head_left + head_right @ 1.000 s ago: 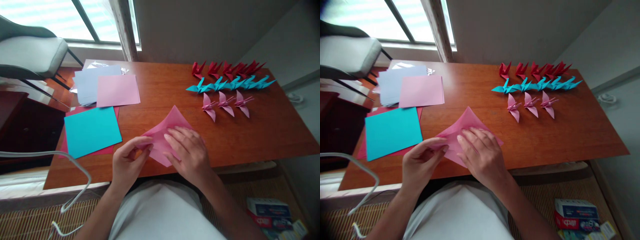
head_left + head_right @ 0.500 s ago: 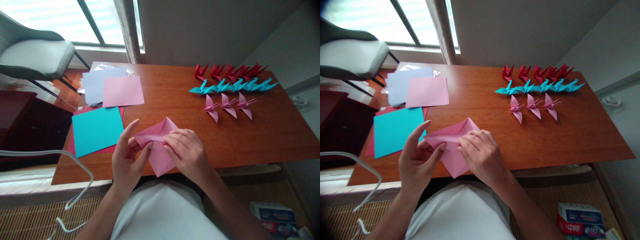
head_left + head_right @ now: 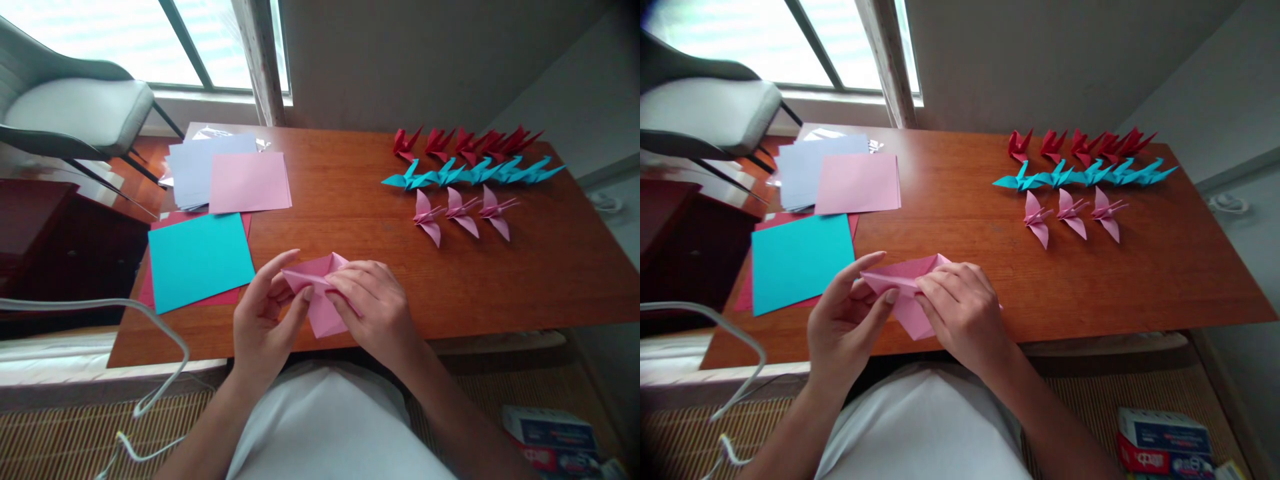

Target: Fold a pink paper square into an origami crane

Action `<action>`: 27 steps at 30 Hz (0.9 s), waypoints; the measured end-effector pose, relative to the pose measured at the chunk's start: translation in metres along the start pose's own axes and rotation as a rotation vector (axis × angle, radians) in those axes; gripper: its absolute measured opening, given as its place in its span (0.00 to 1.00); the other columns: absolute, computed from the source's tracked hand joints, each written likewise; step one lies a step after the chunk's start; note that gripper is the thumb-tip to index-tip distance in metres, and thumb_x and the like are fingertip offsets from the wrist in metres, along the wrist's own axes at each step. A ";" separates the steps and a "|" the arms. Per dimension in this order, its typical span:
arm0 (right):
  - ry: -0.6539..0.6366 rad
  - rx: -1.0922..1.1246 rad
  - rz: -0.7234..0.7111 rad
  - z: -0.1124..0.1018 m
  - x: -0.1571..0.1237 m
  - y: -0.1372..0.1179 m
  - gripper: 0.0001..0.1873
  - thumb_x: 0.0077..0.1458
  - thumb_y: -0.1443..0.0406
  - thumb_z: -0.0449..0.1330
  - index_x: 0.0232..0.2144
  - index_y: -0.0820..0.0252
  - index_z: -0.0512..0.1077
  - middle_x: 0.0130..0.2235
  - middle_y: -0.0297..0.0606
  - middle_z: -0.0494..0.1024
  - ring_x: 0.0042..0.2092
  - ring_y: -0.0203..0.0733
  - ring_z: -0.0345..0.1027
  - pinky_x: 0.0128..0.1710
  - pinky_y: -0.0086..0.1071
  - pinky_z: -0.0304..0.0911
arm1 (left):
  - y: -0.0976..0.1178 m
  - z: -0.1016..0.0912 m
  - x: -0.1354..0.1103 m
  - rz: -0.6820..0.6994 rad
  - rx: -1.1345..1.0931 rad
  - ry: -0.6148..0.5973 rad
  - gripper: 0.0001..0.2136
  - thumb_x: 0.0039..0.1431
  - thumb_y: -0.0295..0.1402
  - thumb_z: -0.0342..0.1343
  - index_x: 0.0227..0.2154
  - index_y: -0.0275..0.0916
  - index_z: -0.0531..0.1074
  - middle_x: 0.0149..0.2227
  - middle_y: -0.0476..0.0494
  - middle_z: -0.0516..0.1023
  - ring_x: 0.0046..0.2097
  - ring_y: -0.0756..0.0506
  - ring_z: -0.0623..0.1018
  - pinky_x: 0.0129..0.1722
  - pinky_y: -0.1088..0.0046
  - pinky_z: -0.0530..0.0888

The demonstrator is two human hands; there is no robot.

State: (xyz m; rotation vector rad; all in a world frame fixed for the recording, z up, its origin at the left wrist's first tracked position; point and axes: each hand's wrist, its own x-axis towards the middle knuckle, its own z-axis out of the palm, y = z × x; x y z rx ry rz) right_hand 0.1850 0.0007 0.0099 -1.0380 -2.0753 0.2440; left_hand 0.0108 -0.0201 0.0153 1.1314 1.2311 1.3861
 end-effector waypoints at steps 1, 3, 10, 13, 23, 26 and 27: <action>0.001 0.003 -0.001 0.000 0.000 0.000 0.09 0.61 0.71 0.65 0.44 0.61 0.76 0.42 0.40 0.84 0.48 0.46 0.76 0.52 0.42 0.70 | 0.001 -0.002 0.001 -0.003 0.008 0.001 0.21 0.60 0.30 0.66 0.56 0.42 0.73 0.37 0.47 0.82 0.38 0.49 0.82 0.41 0.75 0.80; -0.006 0.003 0.002 -0.001 0.000 0.001 0.08 0.61 0.71 0.64 0.44 0.60 0.77 0.42 0.39 0.84 0.48 0.45 0.76 0.51 0.42 0.70 | 0.003 -0.006 0.002 -0.001 0.052 0.020 0.16 0.60 0.32 0.66 0.52 0.41 0.76 0.39 0.46 0.82 0.39 0.49 0.82 0.40 0.76 0.80; -0.031 0.005 -0.003 -0.006 0.000 0.004 0.07 0.62 0.72 0.62 0.41 0.58 0.77 0.40 0.38 0.84 0.46 0.45 0.77 0.50 0.41 0.70 | 0.004 -0.020 0.004 0.018 0.212 0.059 0.09 0.62 0.36 0.64 0.43 0.40 0.80 0.39 0.44 0.83 0.37 0.48 0.81 0.38 0.75 0.80; -0.072 -0.003 -0.010 -0.010 0.002 0.005 0.08 0.62 0.72 0.61 0.40 0.57 0.77 0.40 0.38 0.84 0.47 0.45 0.76 0.50 0.41 0.70 | 0.005 -0.024 0.006 0.112 0.266 0.000 0.09 0.63 0.32 0.63 0.45 0.42 0.79 0.43 0.43 0.82 0.42 0.46 0.81 0.40 0.74 0.79; -0.165 0.015 -0.005 -0.019 0.009 -0.006 0.06 0.65 0.68 0.61 0.37 0.58 0.79 0.38 0.37 0.84 0.45 0.44 0.73 0.47 0.40 0.69 | 0.021 -0.032 0.021 0.662 0.919 -0.380 0.09 0.60 0.28 0.64 0.42 0.47 0.79 0.44 0.45 0.83 0.46 0.41 0.79 0.50 0.58 0.71; -0.153 -0.016 -0.003 -0.021 0.009 -0.005 0.07 0.65 0.68 0.61 0.35 0.57 0.79 0.37 0.37 0.83 0.42 0.42 0.70 0.45 0.38 0.69 | 0.019 -0.035 0.022 0.673 0.904 -0.368 0.08 0.60 0.29 0.64 0.40 0.48 0.79 0.41 0.47 0.84 0.42 0.42 0.80 0.48 0.60 0.70; -0.153 -0.030 0.001 -0.022 0.008 -0.003 0.08 0.65 0.68 0.61 0.35 0.57 0.79 0.37 0.37 0.82 0.42 0.42 0.70 0.44 0.38 0.68 | 0.018 -0.036 0.023 0.673 0.899 -0.348 0.07 0.59 0.30 0.64 0.39 0.49 0.80 0.40 0.47 0.84 0.42 0.42 0.80 0.48 0.60 0.70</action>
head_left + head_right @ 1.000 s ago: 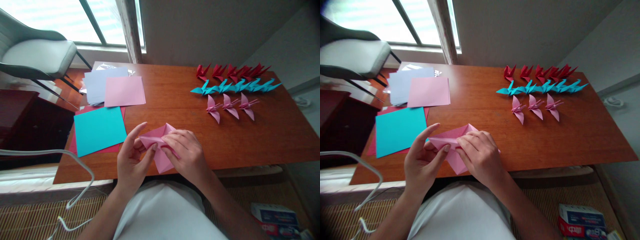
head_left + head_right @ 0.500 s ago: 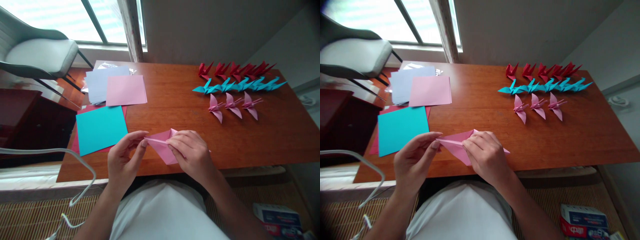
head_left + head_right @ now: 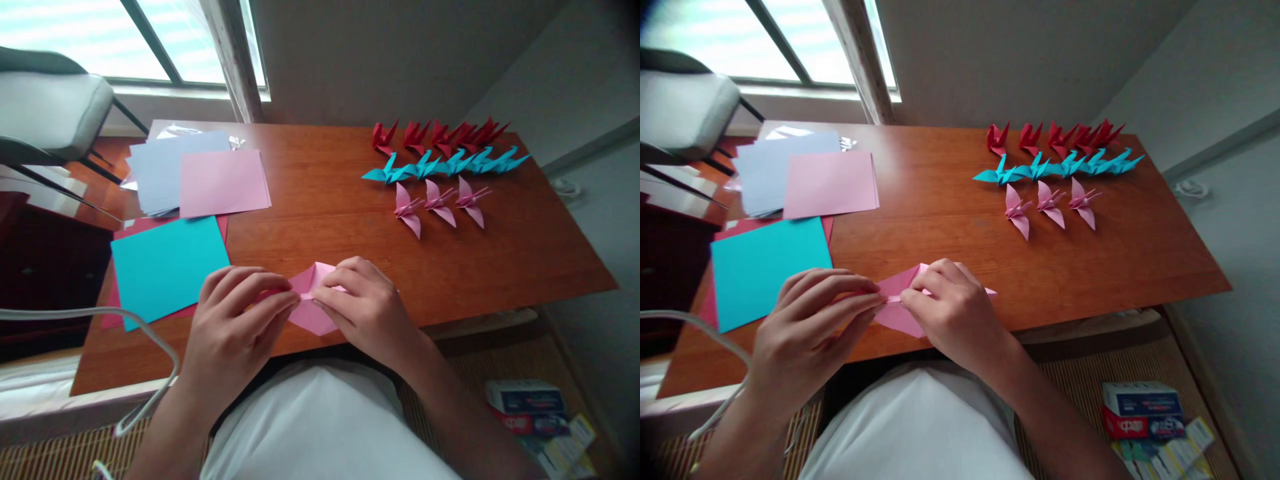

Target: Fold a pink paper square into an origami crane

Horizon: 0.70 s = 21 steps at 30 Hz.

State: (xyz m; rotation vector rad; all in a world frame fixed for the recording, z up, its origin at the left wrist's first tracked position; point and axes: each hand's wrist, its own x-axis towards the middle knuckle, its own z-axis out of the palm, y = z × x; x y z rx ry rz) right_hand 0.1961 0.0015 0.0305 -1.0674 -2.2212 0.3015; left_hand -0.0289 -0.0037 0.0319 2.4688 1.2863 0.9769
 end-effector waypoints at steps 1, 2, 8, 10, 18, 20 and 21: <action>0.000 -0.011 0.008 -0.001 -0.001 0.002 0.08 0.65 0.68 0.60 0.34 0.56 0.79 0.37 0.37 0.82 0.42 0.42 0.69 0.44 0.38 0.68 | -0.001 0.000 -0.001 -0.012 0.000 0.013 0.07 0.59 0.30 0.64 0.39 0.50 0.80 0.40 0.47 0.84 0.42 0.42 0.80 0.49 0.60 0.70; 0.003 -0.019 0.019 -0.003 -0.003 0.005 0.09 0.65 0.69 0.60 0.33 0.56 0.79 0.37 0.37 0.82 0.41 0.42 0.69 0.44 0.38 0.68 | -0.003 -0.001 -0.001 -0.022 -0.002 0.022 0.07 0.59 0.30 0.64 0.38 0.50 0.80 0.39 0.47 0.84 0.42 0.41 0.80 0.49 0.60 0.70; -0.010 -0.019 0.073 -0.017 -0.015 0.025 0.08 0.63 0.70 0.61 0.36 0.54 0.79 0.38 0.37 0.81 0.43 0.43 0.67 0.43 0.39 0.68 | -0.008 -0.005 -0.004 -0.052 -0.003 0.052 0.08 0.58 0.29 0.65 0.37 0.50 0.80 0.39 0.48 0.84 0.41 0.42 0.80 0.46 0.60 0.70; -0.006 -0.023 0.083 -0.022 -0.019 0.031 0.09 0.63 0.71 0.61 0.37 0.53 0.79 0.38 0.37 0.80 0.43 0.43 0.66 0.43 0.39 0.68 | -0.008 -0.007 -0.004 -0.061 -0.002 0.066 0.08 0.57 0.28 0.65 0.37 0.50 0.80 0.38 0.49 0.84 0.40 0.42 0.80 0.46 0.60 0.70; 0.056 -0.041 0.132 -0.038 -0.028 0.050 0.09 0.62 0.71 0.63 0.37 0.51 0.81 0.37 0.38 0.79 0.43 0.44 0.68 0.43 0.40 0.70 | -0.007 -0.009 -0.003 -0.092 -0.034 0.103 0.07 0.57 0.28 0.66 0.36 0.47 0.79 0.38 0.48 0.83 0.39 0.43 0.79 0.44 0.62 0.71; 0.074 -0.024 0.154 -0.040 -0.029 0.052 0.09 0.62 0.71 0.63 0.37 0.51 0.81 0.37 0.37 0.79 0.43 0.44 0.69 0.42 0.40 0.70 | -0.008 -0.009 -0.004 -0.108 -0.050 0.106 0.06 0.57 0.28 0.66 0.36 0.47 0.80 0.38 0.48 0.83 0.40 0.43 0.79 0.43 0.63 0.72; 0.083 -0.012 0.162 -0.041 -0.030 0.054 0.09 0.61 0.71 0.63 0.38 0.51 0.81 0.37 0.37 0.79 0.42 0.44 0.70 0.42 0.40 0.71 | -0.008 -0.009 -0.004 -0.113 -0.058 0.109 0.07 0.57 0.28 0.66 0.36 0.47 0.80 0.38 0.48 0.83 0.40 0.43 0.79 0.43 0.63 0.72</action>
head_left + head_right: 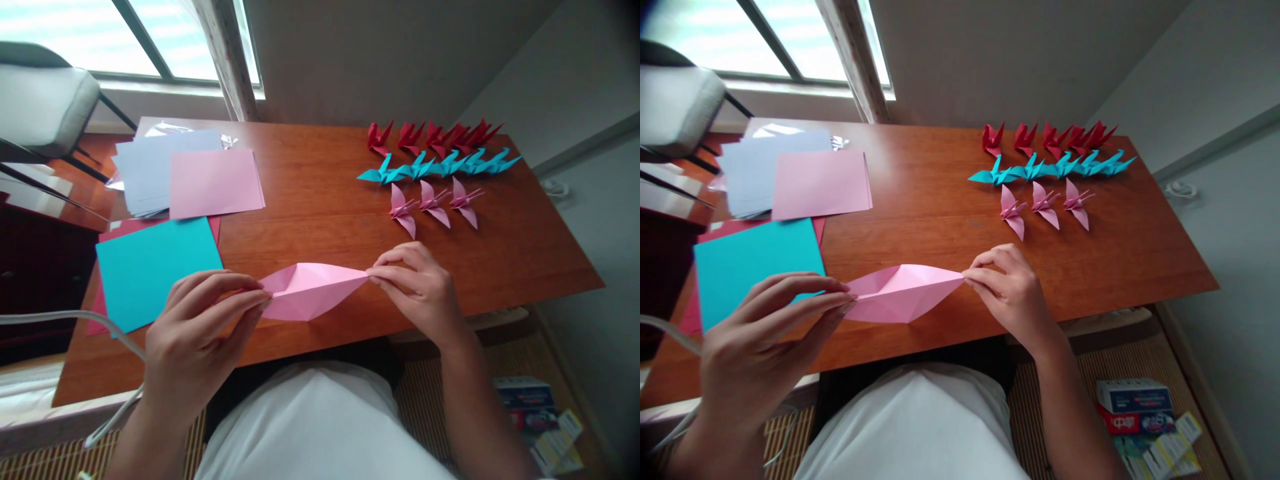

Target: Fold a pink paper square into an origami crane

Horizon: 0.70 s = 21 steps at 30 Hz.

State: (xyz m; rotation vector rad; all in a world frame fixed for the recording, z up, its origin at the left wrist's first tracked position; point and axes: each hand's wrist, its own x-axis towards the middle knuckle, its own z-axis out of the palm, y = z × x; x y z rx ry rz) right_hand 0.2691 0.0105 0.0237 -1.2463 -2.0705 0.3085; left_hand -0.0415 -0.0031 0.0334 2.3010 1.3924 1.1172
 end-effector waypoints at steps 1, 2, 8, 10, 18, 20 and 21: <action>0.006 0.014 0.008 -0.001 0.000 0.001 0.09 0.61 0.71 0.64 0.38 0.51 0.81 0.36 0.37 0.79 0.42 0.43 0.70 0.41 0.39 0.71 | 0.000 0.000 0.000 -0.003 -0.008 -0.001 0.07 0.58 0.28 0.66 0.36 0.47 0.80 0.38 0.47 0.83 0.40 0.43 0.79 0.44 0.63 0.72; 0.010 0.028 0.014 -0.001 -0.001 0.003 0.09 0.61 0.71 0.64 0.38 0.52 0.81 0.36 0.37 0.79 0.41 0.43 0.71 0.41 0.39 0.71 | -0.001 0.000 0.000 -0.004 -0.016 -0.001 0.06 0.58 0.28 0.66 0.36 0.47 0.80 0.38 0.47 0.82 0.40 0.43 0.79 0.44 0.63 0.73; 0.040 0.060 0.037 -0.005 -0.006 0.013 0.07 0.60 0.72 0.65 0.37 0.54 0.80 0.36 0.37 0.80 0.41 0.43 0.71 0.42 0.39 0.71 | -0.001 0.001 0.001 0.015 0.011 0.006 0.06 0.59 0.26 0.65 0.36 0.45 0.79 0.38 0.47 0.81 0.40 0.45 0.79 0.43 0.65 0.74; 0.055 0.059 0.046 -0.008 -0.008 0.015 0.07 0.59 0.72 0.65 0.37 0.54 0.79 0.36 0.37 0.80 0.41 0.43 0.71 0.43 0.40 0.70 | -0.001 0.000 0.001 0.014 0.034 -0.002 0.07 0.59 0.24 0.65 0.36 0.44 0.79 0.38 0.48 0.81 0.40 0.46 0.79 0.42 0.67 0.75; 0.090 0.132 0.148 -0.008 -0.008 0.008 0.09 0.60 0.70 0.64 0.42 0.53 0.77 0.42 0.39 0.79 0.46 0.46 0.74 0.48 0.43 0.70 | 0.002 0.002 0.000 0.018 0.008 -0.027 0.09 0.59 0.22 0.65 0.38 0.44 0.78 0.39 0.48 0.80 0.41 0.47 0.79 0.42 0.67 0.76; 0.087 0.125 0.098 -0.005 -0.005 0.002 0.11 0.60 0.68 0.65 0.45 0.54 0.77 0.46 0.41 0.79 0.49 0.48 0.72 0.51 0.46 0.69 | 0.004 0.005 0.001 0.013 -0.002 -0.043 0.09 0.60 0.23 0.64 0.38 0.44 0.78 0.39 0.48 0.80 0.41 0.46 0.78 0.42 0.66 0.76; 0.075 0.112 0.057 -0.002 -0.003 -0.002 0.12 0.59 0.68 0.66 0.46 0.54 0.77 0.47 0.42 0.79 0.50 0.48 0.71 0.52 0.47 0.68 | 0.006 0.006 0.001 0.011 -0.008 -0.051 0.08 0.60 0.23 0.64 0.38 0.44 0.78 0.39 0.47 0.80 0.41 0.46 0.78 0.42 0.65 0.76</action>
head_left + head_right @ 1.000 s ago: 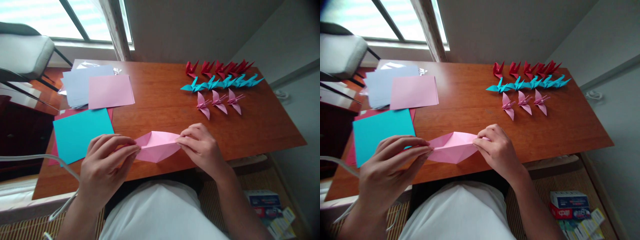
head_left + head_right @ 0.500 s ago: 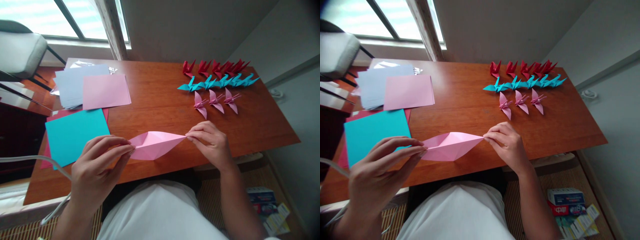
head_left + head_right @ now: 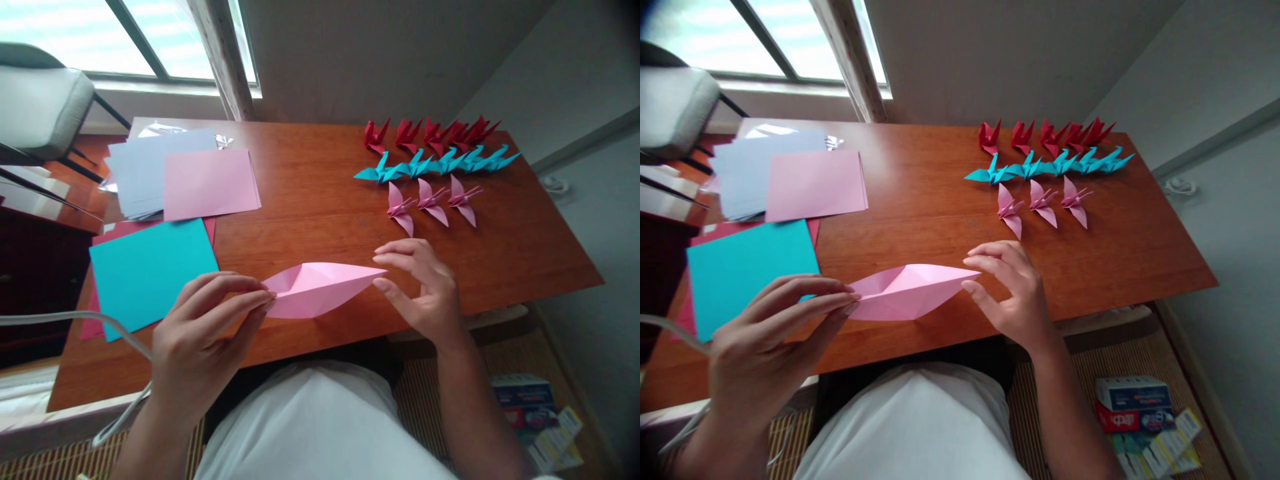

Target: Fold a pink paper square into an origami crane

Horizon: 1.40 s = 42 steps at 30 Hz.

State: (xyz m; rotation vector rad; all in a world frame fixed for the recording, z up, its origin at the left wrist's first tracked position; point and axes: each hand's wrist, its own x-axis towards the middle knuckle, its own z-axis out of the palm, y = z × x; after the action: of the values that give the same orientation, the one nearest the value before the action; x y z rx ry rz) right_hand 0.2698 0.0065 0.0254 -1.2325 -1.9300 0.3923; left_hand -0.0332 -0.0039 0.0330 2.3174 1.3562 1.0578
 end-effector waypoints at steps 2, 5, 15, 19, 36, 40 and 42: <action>-0.047 -0.035 -0.090 0.007 0.004 -0.008 0.12 0.59 0.67 0.67 0.46 0.56 0.77 0.47 0.42 0.80 0.51 0.48 0.70 0.53 0.47 0.68 | 0.004 0.003 0.002 0.002 -0.014 -0.012 0.08 0.60 0.23 0.64 0.38 0.44 0.78 0.39 0.46 0.80 0.41 0.45 0.78 0.42 0.64 0.76; -0.118 -0.085 -0.186 0.015 0.009 -0.019 0.08 0.59 0.70 0.66 0.42 0.56 0.78 0.43 0.38 0.82 0.48 0.47 0.70 0.52 0.45 0.67 | 0.009 0.006 0.004 0.019 -0.030 -0.026 0.09 0.60 0.21 0.64 0.38 0.43 0.77 0.39 0.46 0.80 0.41 0.45 0.78 0.42 0.63 0.76; -0.203 -0.275 -0.241 0.017 0.016 -0.039 0.06 0.62 0.72 0.63 0.36 0.59 0.78 0.38 0.33 0.84 0.44 0.45 0.71 0.50 0.45 0.65 | 0.019 0.022 0.009 0.154 0.220 -0.094 0.07 0.61 0.25 0.63 0.41 0.42 0.77 0.42 0.44 0.84 0.43 0.40 0.78 0.47 0.55 0.73; -0.201 -0.257 -0.260 0.017 0.015 -0.045 0.05 0.63 0.70 0.63 0.35 0.59 0.78 0.37 0.33 0.84 0.43 0.45 0.71 0.50 0.44 0.65 | 0.029 0.030 0.012 0.213 0.163 -0.098 0.06 0.62 0.26 0.62 0.40 0.42 0.77 0.41 0.47 0.84 0.43 0.41 0.79 0.48 0.57 0.73; -0.161 -0.221 -0.114 -0.019 -0.002 -0.004 0.09 0.59 0.74 0.66 0.39 0.55 0.80 0.39 0.35 0.84 0.44 0.46 0.71 0.45 0.43 0.70 | 0.000 0.011 0.001 0.112 0.194 0.012 0.09 0.60 0.23 0.63 0.42 0.42 0.77 0.41 0.45 0.84 0.44 0.42 0.80 0.45 0.62 0.77; -0.159 -0.198 -0.113 -0.016 0.000 -0.006 0.10 0.59 0.73 0.65 0.39 0.54 0.80 0.39 0.36 0.84 0.44 0.46 0.70 0.44 0.43 0.71 | 0.009 0.011 0.003 0.063 0.133 0.074 0.10 0.60 0.22 0.63 0.42 0.42 0.76 0.41 0.44 0.84 0.43 0.43 0.80 0.46 0.62 0.77; -0.169 -0.183 -0.115 -0.012 0.001 -0.010 0.10 0.60 0.73 0.64 0.39 0.54 0.80 0.39 0.36 0.84 0.44 0.46 0.70 0.44 0.43 0.70 | 0.017 0.015 0.005 0.096 0.144 0.028 0.11 0.60 0.24 0.63 0.45 0.42 0.75 0.45 0.42 0.84 0.47 0.41 0.79 0.48 0.59 0.76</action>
State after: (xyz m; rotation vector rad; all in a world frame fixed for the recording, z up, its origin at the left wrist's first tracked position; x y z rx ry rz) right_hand 0.2724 0.0008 0.0397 -1.2295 -2.2109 0.2715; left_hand -0.0099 -0.0068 0.0336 2.5023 1.3865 1.0560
